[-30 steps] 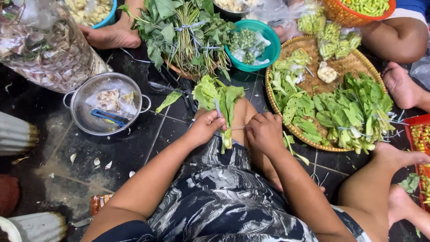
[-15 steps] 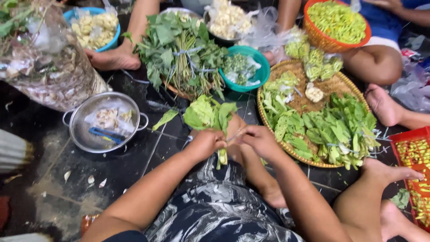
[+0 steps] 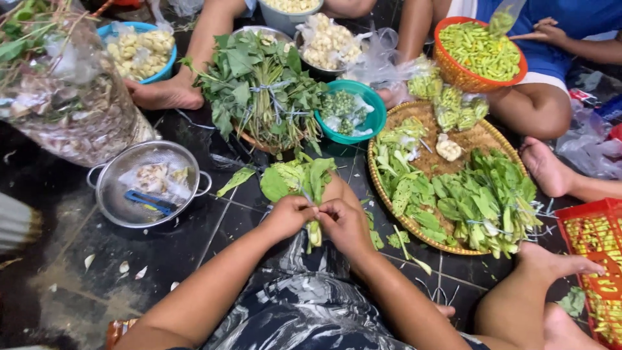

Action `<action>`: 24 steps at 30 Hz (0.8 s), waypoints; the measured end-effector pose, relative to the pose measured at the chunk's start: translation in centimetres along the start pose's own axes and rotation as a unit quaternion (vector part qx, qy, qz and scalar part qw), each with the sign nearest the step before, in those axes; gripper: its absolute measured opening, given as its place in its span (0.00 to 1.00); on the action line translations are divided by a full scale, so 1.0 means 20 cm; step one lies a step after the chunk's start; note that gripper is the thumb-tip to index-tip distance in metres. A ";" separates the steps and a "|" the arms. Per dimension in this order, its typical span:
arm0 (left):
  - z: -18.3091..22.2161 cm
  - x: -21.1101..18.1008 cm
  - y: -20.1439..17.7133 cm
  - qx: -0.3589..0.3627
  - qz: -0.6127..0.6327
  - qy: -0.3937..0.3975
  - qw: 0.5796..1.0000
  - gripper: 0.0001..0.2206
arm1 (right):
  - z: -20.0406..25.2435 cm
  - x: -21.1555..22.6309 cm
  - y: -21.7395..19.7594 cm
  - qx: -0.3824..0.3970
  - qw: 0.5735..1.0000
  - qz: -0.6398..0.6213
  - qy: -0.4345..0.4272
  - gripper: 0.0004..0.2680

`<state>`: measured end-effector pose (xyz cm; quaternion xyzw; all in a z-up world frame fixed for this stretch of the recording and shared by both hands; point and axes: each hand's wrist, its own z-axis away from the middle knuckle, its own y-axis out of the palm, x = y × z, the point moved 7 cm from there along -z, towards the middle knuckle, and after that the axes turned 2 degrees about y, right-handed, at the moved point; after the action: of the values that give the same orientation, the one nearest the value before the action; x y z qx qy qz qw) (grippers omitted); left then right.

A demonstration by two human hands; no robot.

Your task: Tying small bunches of leafy green vegetables with plastic string while sitting on the floor.

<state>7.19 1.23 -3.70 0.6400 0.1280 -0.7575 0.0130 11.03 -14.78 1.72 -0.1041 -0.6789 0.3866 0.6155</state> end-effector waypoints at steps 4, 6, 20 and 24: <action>0.08 -0.02 -0.01 -0.027 -0.009 -0.004 1.000 0.09 | 0.00 -0.07 0.05 -0.048 0.991 -0.098 -0.077 0.03; 0.11 -0.11 -0.04 -0.031 -0.127 -0.028 0.991 0.24 | 0.02 -0.01 0.04 -0.058 0.983 -0.115 -0.130 0.02; 0.23 -0.30 -0.05 -0.155 -0.327 0.176 0.915 0.19 | 0.05 0.10 0.06 -0.010 0.969 -0.082 -0.235 0.02; 0.26 -0.26 -0.06 -0.149 -0.359 0.342 0.855 0.07 | -0.08 -0.22 0.37 0.080 0.921 -0.371 -0.086 0.03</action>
<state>2.86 0.64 2.34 0.7587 0.4572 -0.4141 -0.2093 10.96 -11.77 -6.46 0.2384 -0.6860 0.1911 0.6603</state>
